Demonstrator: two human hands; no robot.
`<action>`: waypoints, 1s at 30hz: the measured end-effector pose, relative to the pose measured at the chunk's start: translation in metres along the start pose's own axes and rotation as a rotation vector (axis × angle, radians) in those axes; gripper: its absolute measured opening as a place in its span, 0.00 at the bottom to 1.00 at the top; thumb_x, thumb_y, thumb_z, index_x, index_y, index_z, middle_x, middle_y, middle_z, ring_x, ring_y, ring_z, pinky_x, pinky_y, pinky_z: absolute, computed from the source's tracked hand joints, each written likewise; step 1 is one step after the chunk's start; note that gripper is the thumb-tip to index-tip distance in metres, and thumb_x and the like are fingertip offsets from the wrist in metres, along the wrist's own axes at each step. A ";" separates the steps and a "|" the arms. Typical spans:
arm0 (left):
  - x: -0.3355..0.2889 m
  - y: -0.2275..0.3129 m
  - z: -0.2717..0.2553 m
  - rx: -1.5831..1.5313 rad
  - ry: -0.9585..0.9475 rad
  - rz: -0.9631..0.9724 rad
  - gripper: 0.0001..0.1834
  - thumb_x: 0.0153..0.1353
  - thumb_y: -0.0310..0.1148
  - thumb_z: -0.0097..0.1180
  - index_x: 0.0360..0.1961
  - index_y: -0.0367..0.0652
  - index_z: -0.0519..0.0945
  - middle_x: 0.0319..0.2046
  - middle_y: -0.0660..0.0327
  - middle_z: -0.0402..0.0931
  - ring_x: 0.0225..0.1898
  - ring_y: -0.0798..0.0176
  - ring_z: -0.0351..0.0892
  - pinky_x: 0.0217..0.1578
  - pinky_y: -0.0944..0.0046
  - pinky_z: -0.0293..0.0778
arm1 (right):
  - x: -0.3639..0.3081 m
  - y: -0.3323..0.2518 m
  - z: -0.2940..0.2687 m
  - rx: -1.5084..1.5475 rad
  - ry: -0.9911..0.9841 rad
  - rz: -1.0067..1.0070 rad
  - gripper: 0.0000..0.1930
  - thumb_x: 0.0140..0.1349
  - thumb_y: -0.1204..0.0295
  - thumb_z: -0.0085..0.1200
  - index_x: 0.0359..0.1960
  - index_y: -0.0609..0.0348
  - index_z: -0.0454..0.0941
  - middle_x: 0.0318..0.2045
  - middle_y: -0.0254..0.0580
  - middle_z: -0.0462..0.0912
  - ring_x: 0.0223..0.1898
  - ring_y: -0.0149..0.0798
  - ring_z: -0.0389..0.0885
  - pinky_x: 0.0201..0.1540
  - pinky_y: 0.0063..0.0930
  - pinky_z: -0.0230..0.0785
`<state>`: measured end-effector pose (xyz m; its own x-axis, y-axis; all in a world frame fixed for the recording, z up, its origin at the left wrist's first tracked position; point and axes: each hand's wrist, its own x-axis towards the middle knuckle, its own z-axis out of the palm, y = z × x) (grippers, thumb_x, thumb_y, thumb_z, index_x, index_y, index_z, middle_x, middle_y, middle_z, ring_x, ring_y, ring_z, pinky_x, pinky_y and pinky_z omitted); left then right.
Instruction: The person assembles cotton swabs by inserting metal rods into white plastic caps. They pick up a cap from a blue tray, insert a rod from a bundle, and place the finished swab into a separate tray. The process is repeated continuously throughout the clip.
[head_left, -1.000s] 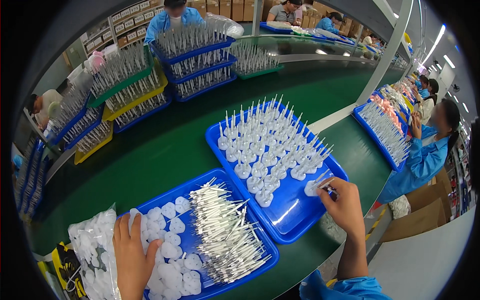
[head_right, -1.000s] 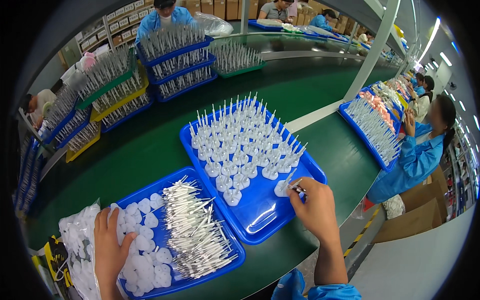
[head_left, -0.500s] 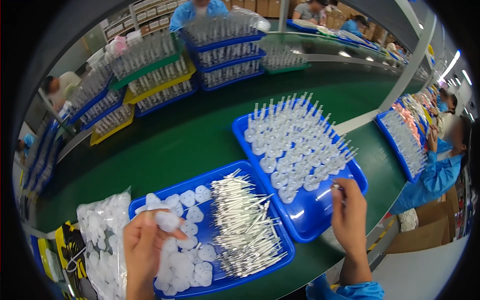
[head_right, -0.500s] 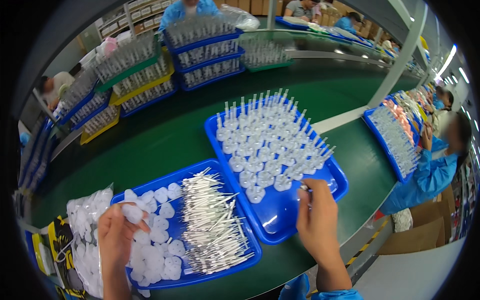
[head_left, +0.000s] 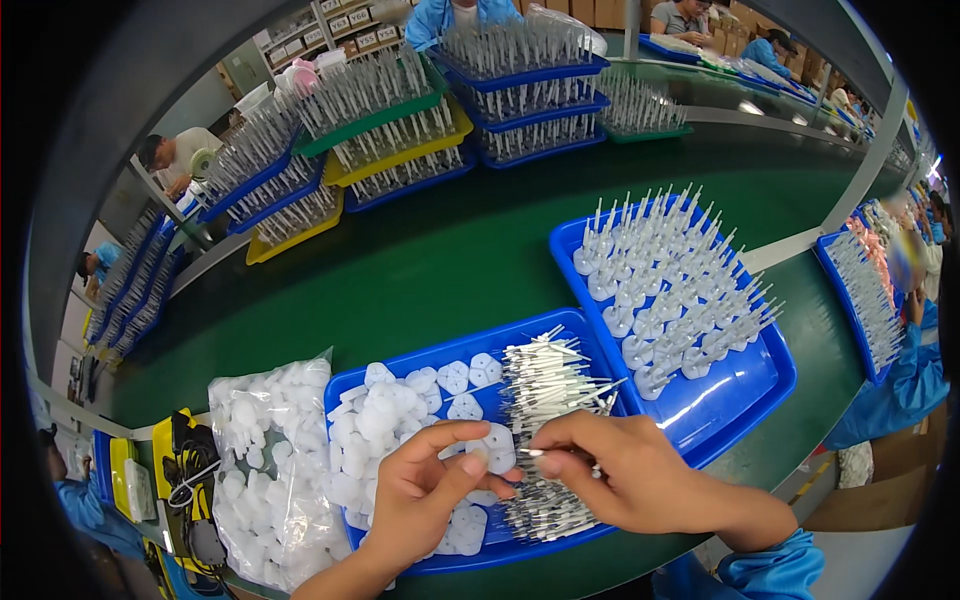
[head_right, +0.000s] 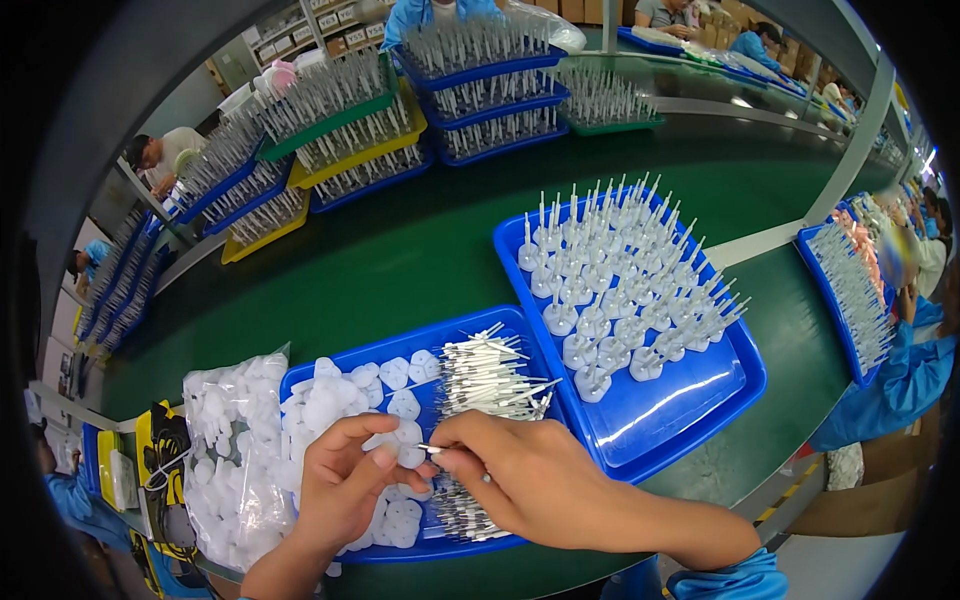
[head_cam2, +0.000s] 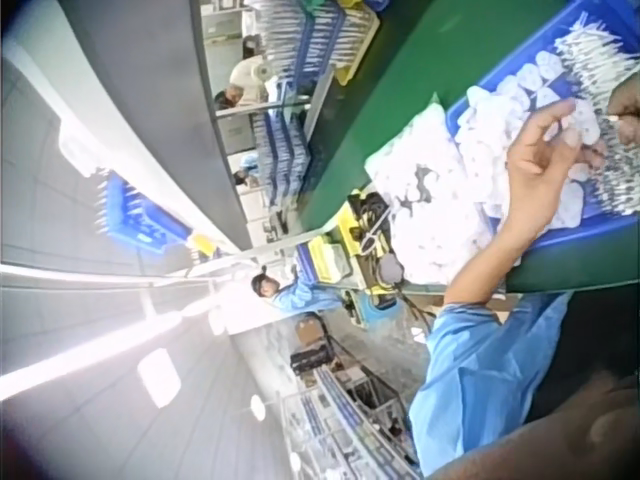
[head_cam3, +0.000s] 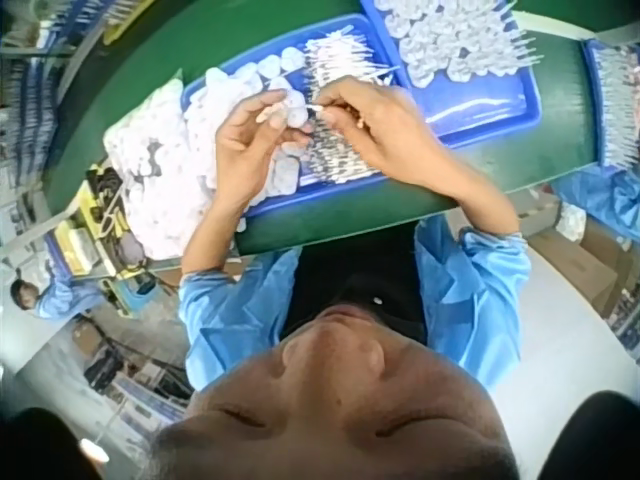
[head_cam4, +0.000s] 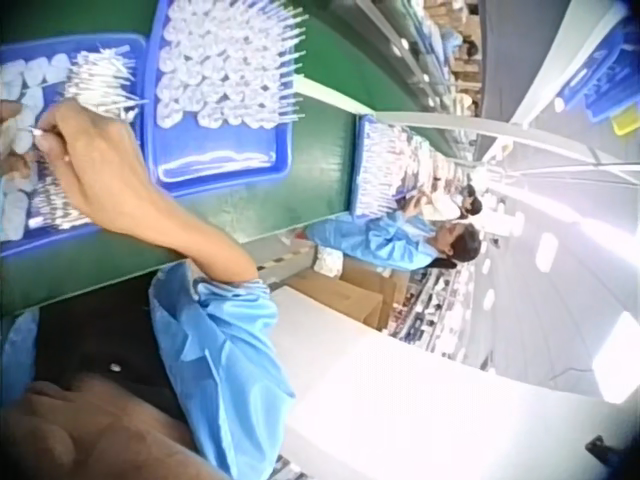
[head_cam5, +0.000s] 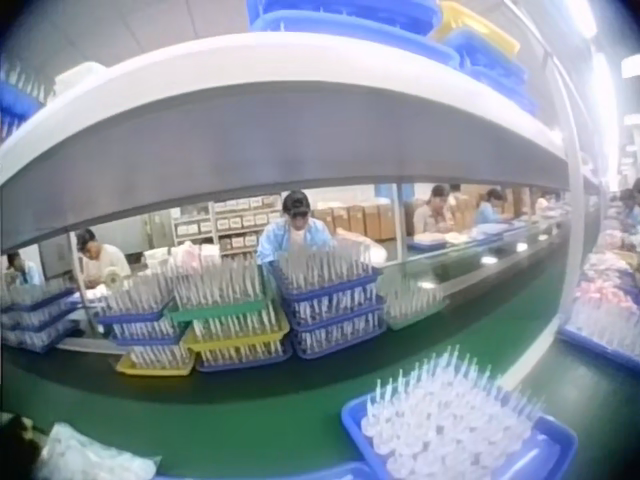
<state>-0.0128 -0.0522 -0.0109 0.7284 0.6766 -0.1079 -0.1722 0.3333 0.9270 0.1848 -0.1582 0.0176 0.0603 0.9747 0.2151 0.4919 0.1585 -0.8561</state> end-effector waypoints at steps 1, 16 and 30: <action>-0.001 0.000 0.001 0.041 0.018 0.027 0.19 0.67 0.21 0.54 0.59 0.32 0.72 0.53 0.47 0.74 0.44 0.50 0.84 0.45 0.54 0.84 | 0.002 0.006 0.007 -0.013 0.035 -0.054 0.08 0.65 0.75 0.57 0.44 0.62 0.75 0.32 0.49 0.83 0.25 0.51 0.83 0.26 0.38 0.75; 0.008 -0.008 -0.010 -0.019 -0.098 0.011 0.16 0.64 0.18 0.57 0.54 0.31 0.77 0.59 0.44 0.73 0.58 0.55 0.75 0.56 0.53 0.77 | -0.007 0.016 0.020 -0.251 0.211 -0.152 0.07 0.64 0.73 0.59 0.39 0.62 0.78 0.22 0.46 0.81 0.18 0.48 0.80 0.18 0.37 0.70; 0.007 -0.011 -0.010 0.386 -0.207 0.362 0.17 0.54 0.14 0.65 0.46 0.30 0.79 0.55 0.46 0.74 0.58 0.54 0.76 0.59 0.57 0.73 | -0.008 0.013 0.008 -0.082 0.016 -0.045 0.09 0.66 0.71 0.57 0.42 0.63 0.74 0.19 0.53 0.79 0.19 0.55 0.80 0.19 0.44 0.68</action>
<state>-0.0128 -0.0447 -0.0259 0.7892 0.5476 0.2780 -0.2086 -0.1867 0.9600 0.1838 -0.1621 0.0006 0.0498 0.9643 0.2602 0.5636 0.1880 -0.8043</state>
